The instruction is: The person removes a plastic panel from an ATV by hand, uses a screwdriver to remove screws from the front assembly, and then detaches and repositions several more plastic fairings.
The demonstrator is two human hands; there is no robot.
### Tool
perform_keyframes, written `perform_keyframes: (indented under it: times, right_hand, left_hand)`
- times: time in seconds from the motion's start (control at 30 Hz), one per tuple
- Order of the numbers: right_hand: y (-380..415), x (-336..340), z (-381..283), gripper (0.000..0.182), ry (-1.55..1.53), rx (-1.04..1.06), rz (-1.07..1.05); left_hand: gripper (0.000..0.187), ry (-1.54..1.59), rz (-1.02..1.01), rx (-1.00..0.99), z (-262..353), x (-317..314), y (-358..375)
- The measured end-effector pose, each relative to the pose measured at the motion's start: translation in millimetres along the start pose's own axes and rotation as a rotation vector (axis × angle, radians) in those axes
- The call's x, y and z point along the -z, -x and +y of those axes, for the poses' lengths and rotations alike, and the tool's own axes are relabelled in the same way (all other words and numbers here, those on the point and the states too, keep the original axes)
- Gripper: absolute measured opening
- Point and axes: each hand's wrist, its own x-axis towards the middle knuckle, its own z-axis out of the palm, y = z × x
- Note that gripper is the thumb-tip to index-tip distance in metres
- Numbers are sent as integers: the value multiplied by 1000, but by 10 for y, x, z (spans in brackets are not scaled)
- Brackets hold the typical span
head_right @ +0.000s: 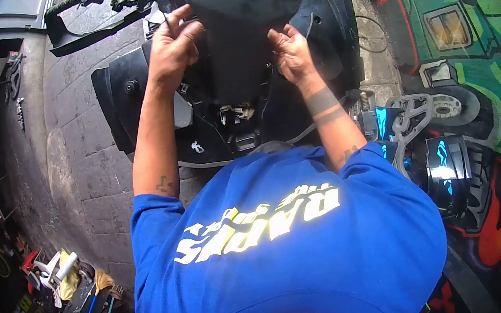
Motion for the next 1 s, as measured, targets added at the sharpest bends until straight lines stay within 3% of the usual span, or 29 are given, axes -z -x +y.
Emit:
perform_keyframes:
  times: [0.07, 0.13, 0.23, 0.3, 0.33, 0.37, 0.43, 0.5, 0.53, 0.6, 0.7, 0.8, 1.0]
  right_hand:
    - [-7, 117, -39, 27, -35, 63, -91]
    - [70, 146, -83, 27, -154, 66, -60]
    - [83, 256, -95, 31, -364, 48, -43]
    - [123, 357, -76, 36, -494, 7, -42]
    - [158, 413, -83, 38, -531, -9, -25]
    - [186, 461, -85, 38, -624, -55, -108]
    - [164, 590, 57, 39, -664, -47, -59]
    - [220, 447, 45, 39, -586, -44, 123]
    - [287, 228, -41, 30, -612, -112, 123]
    - [279, 167, -2, 20, -950, -237, -159]
    - [180, 163, 124, 35, -1040, -314, -299]
    - [267, -111, -19, 39, -609, -235, -301]
    - [259, -290, -10, 37, -767, -226, -347]
  left_hand:
    - [49, -135, -62, -112, -44, -99, 58]
    - [41, -454, 29, -214, -180, 13, 114]
    - [28, -447, 321, -54, -486, 290, 301]
    - [19, -433, 376, -9, -779, 481, 502]
    - [18, -363, 371, 115, -1110, 517, 762]
    - [19, -308, 317, 163, -1214, 490, 909]
    - [25, -110, 241, 369, -1099, 208, 1153]
    - [27, -14, 83, 360, -1217, 18, 1291]
    - [30, 69, 19, 376, -1239, -76, 1345]
    - [34, 250, -12, 428, -1151, -257, 1408]
    - [38, 359, -70, 324, -957, -479, 1441]
    - [38, 378, -127, 206, -732, -551, 1428]
    - [26, 129, -155, 124, -435, -649, 1450]
